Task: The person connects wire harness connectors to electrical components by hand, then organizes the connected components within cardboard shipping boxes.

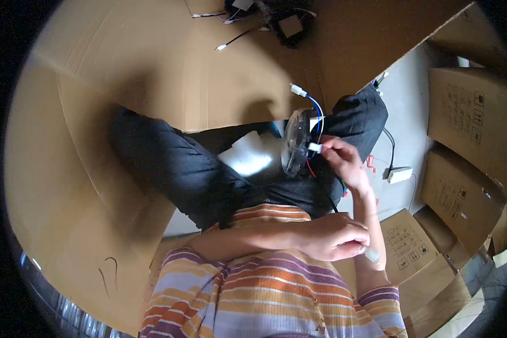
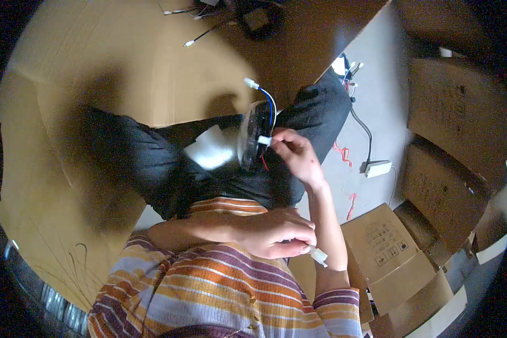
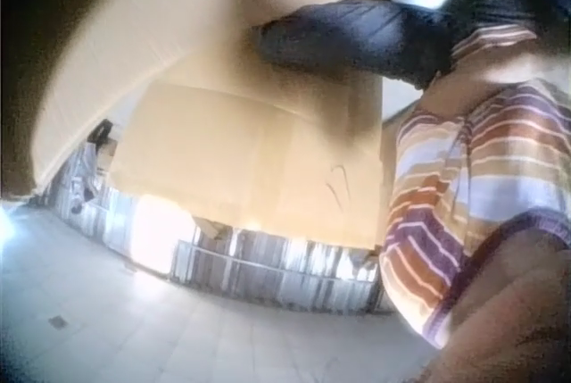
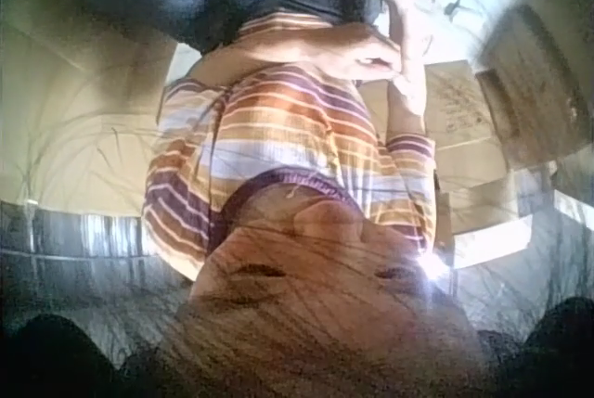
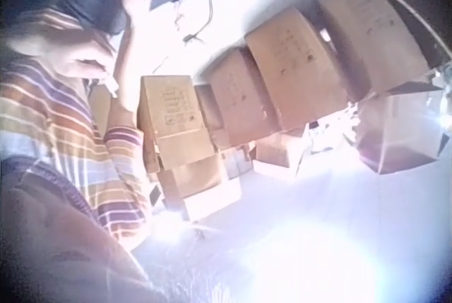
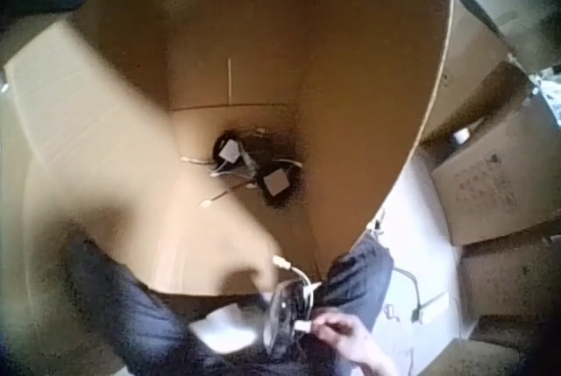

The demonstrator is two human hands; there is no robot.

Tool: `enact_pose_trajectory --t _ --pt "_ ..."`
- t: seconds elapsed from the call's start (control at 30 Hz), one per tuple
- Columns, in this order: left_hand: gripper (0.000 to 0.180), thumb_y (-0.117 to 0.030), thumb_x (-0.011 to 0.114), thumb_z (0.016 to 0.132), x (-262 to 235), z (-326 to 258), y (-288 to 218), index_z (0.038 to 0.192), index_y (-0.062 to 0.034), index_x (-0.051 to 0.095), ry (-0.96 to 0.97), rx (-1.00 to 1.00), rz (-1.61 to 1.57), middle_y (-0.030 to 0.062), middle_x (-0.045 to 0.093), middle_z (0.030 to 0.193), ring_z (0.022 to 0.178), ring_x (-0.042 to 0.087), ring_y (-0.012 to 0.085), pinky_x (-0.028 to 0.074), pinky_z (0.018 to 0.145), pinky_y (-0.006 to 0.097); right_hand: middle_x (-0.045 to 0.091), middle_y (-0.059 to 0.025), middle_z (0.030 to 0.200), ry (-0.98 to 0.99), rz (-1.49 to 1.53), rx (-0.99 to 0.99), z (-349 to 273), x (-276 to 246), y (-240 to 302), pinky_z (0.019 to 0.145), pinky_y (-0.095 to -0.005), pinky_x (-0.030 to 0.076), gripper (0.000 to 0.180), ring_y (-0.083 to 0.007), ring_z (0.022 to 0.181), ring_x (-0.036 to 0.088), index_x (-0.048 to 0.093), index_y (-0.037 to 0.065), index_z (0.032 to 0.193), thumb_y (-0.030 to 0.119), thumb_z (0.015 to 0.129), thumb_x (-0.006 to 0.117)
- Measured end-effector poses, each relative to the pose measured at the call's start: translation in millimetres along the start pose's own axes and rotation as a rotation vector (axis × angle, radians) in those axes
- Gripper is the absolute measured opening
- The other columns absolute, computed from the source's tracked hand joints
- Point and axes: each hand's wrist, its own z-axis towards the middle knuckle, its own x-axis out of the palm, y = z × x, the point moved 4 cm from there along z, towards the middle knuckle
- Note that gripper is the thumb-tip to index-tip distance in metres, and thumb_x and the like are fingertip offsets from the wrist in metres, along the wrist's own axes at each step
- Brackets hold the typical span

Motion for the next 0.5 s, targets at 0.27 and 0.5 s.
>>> enact_pose_trajectory --t 0.27,0.5 --pt "0.007 -0.008 0.051 0.072 -6 6 -13 0.073 -0.0017 0.047 0.047 -0.07 -0.027 0.0084 0.05 0.063 0.058 0.049 0.0184 0.036 0.051 0.029 0.052 -0.0032 0.083 0.269 0.331 0.043 -7 12 8 0.056 -0.0174 0.032 0.005 -0.0061 0.065 0.041 0.053 0.002 0.076 0.004 0.076 0.049" --pt "0.009 -0.002 0.052 0.074 -60 -18 -30 0.082 -0.0037 0.048 -0.615 -0.273 0.03 -0.0022 0.047 0.069 0.057 0.04 0.0017 0.033 0.05 0.015 0.047 -0.0012 0.078 -0.075 0.711 -0.044 -55 -9 -1 0.059 -0.0194 0.034 0.008 -0.0082 0.068 0.043 0.052 0.004 0.076 0.012 0.076 0.054"
